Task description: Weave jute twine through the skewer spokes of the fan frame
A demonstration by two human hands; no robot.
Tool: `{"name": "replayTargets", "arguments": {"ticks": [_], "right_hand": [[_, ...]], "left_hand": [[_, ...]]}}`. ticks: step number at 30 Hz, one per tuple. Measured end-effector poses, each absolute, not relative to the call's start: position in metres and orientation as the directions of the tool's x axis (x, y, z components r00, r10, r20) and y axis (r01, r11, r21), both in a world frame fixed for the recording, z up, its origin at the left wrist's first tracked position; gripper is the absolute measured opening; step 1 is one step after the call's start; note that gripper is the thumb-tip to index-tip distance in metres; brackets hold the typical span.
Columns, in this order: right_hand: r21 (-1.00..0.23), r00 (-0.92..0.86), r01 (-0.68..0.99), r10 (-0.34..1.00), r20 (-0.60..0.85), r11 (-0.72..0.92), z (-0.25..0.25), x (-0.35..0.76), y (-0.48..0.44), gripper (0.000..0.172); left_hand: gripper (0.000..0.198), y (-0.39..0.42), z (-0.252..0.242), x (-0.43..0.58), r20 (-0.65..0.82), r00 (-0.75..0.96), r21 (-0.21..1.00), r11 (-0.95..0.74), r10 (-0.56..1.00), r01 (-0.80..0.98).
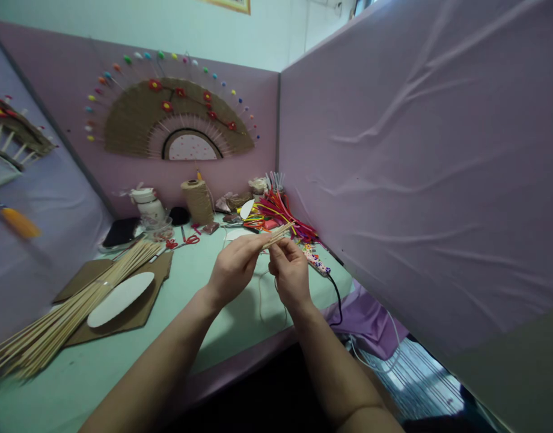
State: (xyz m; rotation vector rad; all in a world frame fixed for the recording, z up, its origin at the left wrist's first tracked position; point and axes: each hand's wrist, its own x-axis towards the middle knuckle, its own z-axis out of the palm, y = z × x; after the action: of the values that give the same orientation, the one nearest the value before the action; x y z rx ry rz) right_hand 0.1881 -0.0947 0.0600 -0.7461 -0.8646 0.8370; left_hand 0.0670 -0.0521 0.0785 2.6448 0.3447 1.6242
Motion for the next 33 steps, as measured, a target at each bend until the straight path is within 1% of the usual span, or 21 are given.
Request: {"name": "replayTargets", "arguments": {"ticks": [5, 8, 10, 13, 16, 18, 21, 23, 28, 31, 33], "right_hand": [[-0.827, 0.416, -0.266, 0.833, 0.366, 0.496, 0.067, 0.182, -0.094, 0.029], [-0.818, 0.413, -0.249, 0.821, 0.395, 0.519, 0.07, 0.174, -0.094, 0.026], [-0.811, 0.383, -0.239, 0.819, 0.426, 0.534, 0.071, 0.171, -0.094, 0.024], [-0.813, 0.357, -0.191, 0.811, 0.464, 0.549, 0.074, 0.168, -0.096, 0.023], [-0.819, 0.357, -0.082, 0.784, 0.507, 0.567, 0.081, 0.167, -0.1, 0.019], [-0.803, 0.347, 0.015, 0.75, 0.564, 0.596, 0.087, 0.168, -0.105, 0.015], [-0.746, 0.313, 0.162, 0.684, 0.659, 0.646, 0.097, 0.168, -0.111, 0.01], [-0.702, 0.296, 0.236, 0.638, 0.71, 0.672, 0.106, 0.168, -0.115, 0.009], [-0.572, 0.278, 0.419, 0.5, 0.82, 0.705, 0.133, 0.167, -0.117, 0.009], [-0.496, 0.259, 0.541, 0.426, 0.867, 0.68, 0.146, 0.169, -0.113, 0.009], [-0.475, 0.251, 0.602, 0.413, 0.875, 0.641, 0.151, 0.172, -0.109, 0.011]], "left_hand": [[0.032, -0.064, 0.086, 0.063, 0.874, 0.403, 0.211, -0.959, 0.272, 0.191], [0.027, -0.068, 0.089, 0.059, 0.883, 0.341, 0.261, -0.942, 0.321, 0.212], [0.02, -0.069, 0.09, 0.056, 0.897, 0.286, 0.275, -0.931, 0.338, 0.239], [0.019, -0.066, 0.09, 0.052, 0.917, 0.216, 0.27, -0.92, 0.336, 0.283], [0.02, -0.059, 0.09, 0.048, 0.939, 0.115, 0.276, -0.911, 0.323, 0.306], [0.02, -0.054, 0.091, 0.044, 0.934, 0.047, 0.325, -0.896, 0.355, 0.302], [0.019, -0.052, 0.094, 0.039, 0.907, -0.01, 0.407, -0.87, 0.421, 0.278], [0.018, -0.053, 0.096, 0.038, 0.899, -0.024, 0.428, -0.864, 0.438, 0.266], [0.017, -0.056, 0.097, 0.041, 0.897, -0.028, 0.433, -0.864, 0.441, 0.257], [0.019, -0.055, 0.094, 0.042, 0.9, -0.016, 0.421, -0.86, 0.436, 0.287], [0.018, -0.055, 0.093, 0.042, 0.91, -0.014, 0.397, -0.86, 0.415, 0.321]]}}
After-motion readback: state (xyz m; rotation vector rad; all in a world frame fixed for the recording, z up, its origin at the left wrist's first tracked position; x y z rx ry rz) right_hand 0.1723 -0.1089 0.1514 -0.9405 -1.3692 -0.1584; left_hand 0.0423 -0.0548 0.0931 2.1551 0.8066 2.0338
